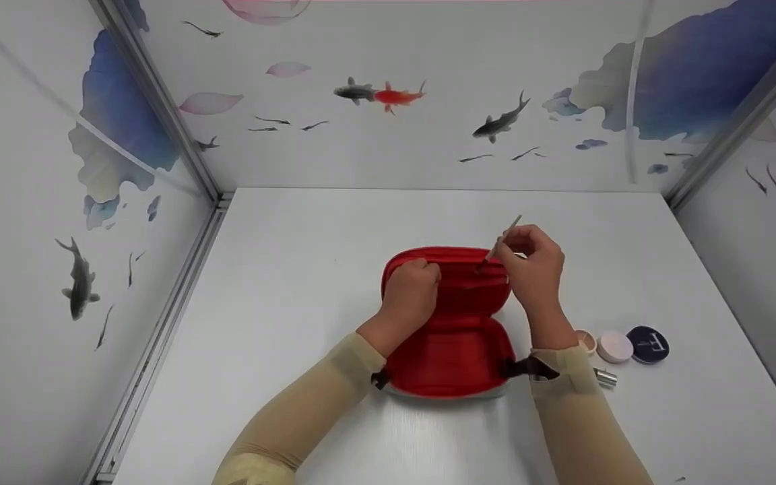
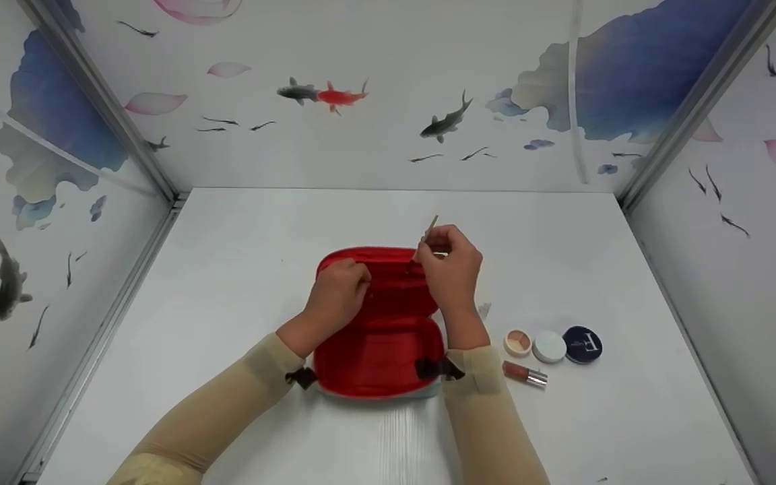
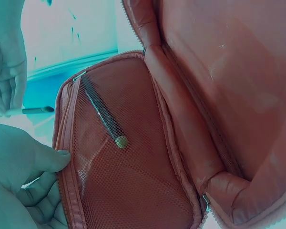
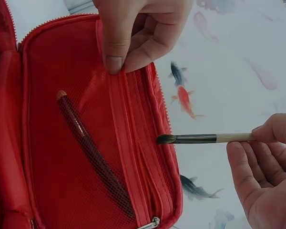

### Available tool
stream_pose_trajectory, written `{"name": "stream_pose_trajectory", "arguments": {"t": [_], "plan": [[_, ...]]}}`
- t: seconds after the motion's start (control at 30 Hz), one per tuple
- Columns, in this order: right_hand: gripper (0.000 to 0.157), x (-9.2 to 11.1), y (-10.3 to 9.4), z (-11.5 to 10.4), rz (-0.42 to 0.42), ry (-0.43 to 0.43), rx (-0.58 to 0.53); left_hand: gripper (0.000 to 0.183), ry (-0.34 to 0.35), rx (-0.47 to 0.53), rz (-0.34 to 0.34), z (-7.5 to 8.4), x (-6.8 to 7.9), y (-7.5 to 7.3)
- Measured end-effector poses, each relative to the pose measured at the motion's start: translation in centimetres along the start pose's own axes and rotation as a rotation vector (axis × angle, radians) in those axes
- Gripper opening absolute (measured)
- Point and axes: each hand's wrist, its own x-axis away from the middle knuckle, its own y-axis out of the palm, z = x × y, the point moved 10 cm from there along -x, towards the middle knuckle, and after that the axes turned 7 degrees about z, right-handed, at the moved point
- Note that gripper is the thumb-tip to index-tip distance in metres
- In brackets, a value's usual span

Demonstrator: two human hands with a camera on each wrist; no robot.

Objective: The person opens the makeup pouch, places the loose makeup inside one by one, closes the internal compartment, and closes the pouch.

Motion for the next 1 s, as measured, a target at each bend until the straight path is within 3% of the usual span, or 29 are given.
{"name": "stream_pose_trajectory", "arguments": {"t": [0.2,0.6,1.0], "plan": [[0.005,0.3,1.0,0.1,-0.041,-0.044,0.02,0.013,0.027,0.002,0.021,0.1,0.1,0.1],[0.009,1.5,3.3,-0.2,-0.193,-0.219,0.184,0.013,0.006,0.016,-0.011,-0.1,0.0,-0.1],[0.017,2.1,4.6,-0.2,-0.337,-0.314,0.325,0.011,0.012,0.031,-0.015,-0.2,0.1,-0.2]]}}
